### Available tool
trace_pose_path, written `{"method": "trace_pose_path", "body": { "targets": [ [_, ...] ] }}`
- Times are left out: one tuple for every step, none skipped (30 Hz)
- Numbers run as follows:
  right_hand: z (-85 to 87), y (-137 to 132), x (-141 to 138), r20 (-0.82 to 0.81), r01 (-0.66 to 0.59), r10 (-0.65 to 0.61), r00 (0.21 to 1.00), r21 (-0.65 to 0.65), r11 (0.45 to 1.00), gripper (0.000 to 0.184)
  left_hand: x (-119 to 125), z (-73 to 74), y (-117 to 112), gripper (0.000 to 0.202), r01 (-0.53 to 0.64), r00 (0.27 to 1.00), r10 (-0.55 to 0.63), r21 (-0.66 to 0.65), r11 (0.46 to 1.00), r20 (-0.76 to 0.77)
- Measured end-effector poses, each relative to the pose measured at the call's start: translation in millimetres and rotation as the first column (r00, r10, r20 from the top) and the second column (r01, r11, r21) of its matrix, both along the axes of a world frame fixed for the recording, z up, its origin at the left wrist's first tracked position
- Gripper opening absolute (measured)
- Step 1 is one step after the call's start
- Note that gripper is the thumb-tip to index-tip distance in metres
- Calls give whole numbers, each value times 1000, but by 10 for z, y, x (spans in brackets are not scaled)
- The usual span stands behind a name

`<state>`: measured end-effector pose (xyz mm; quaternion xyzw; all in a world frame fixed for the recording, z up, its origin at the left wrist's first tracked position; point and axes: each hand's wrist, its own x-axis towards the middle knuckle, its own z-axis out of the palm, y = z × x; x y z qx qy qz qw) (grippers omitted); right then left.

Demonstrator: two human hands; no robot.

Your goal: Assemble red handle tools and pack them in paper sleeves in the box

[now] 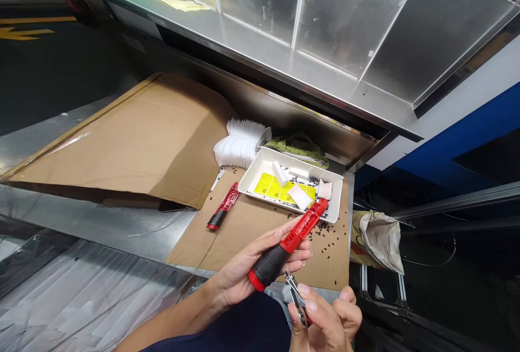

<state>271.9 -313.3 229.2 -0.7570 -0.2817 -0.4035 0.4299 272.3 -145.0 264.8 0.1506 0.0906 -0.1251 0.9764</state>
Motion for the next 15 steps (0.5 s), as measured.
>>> {"method": "trace_pose_path", "body": {
  "targets": [
    [16, 24, -9, -39, -4, 4, 999, 5, 1000, 17, 1, 3, 2, 59, 0, 1000, 0, -13, 1000, 1],
    [41, 64, -26, -78, -4, 5, 997, 13, 1000, 16, 2, 7, 3, 61, 0, 1000, 0, -22, 1000, -2],
    [70, 115, -48, -106, -2, 4, 994, 24, 1000, 15, 2, 11, 4, 64, 0, 1000, -1, -26, 1000, -10],
    [100, 170, -72, -133, 8, -3, 991, 39, 999, 14, 1, 14, 5, 66, 3, 1000, -4, -29, 1000, -20],
    [126, 222, -96, -159, 22, -13, 987, 58, 998, 14, 0, 17, 5, 67, 6, 999, -7, -31, 1000, -31],
    [147, 268, -118, -173, 34, -22, 985, 70, 997, 14, -2, 19, 4, 67, 6, 999, -8, -32, 999, -41],
    [160, 303, -137, -181, 41, -27, 983, 74, 996, 14, -3, 19, 2, 68, 7, 999, -8, -33, 999, -45],
    [164, 327, -151, -189, 49, -34, 981, 77, 996, 14, -3, 19, -1, 68, 6, 999, -7, -33, 999, -43],
    [162, 341, -161, -201, 59, -42, 979, 82, 995, 14, -2, 17, -3, 68, 6, 999, -7, -31, 999, -36],
    [155, 346, -167, -212, 73, -53, 976, 86, 994, 13, 1, 15, -6, 68, 6, 1000, -7, -29, 1000, -28],
    [146, 346, -169, -220, 84, -62, 973, 90, 992, 12, 4, 13, -8, 68, 6, 1000, -6, -25, 1000, -21],
    [139, 342, -168, -222, 91, -70, 973, 89, 992, 12, 7, 10, -10, 68, 5, 1000, -5, -19, 1000, -14],
    [134, 337, -165, -217, 93, -73, 973, 85, 992, 12, 11, 8, -11, 69, 3, 1000, -3, -13, 1000, -11],
    [132, 333, -162, -206, 90, -73, 976, 77, 993, 13, 14, 6, -12, 69, 1, 1000, -1, -8, 1000, -9],
    [133, 330, -158, -192, 85, -71, 979, 67, 994, 14, 15, 5, -12, 70, -3, 1000, 3, -3, 1000, -6]
  ]
}}
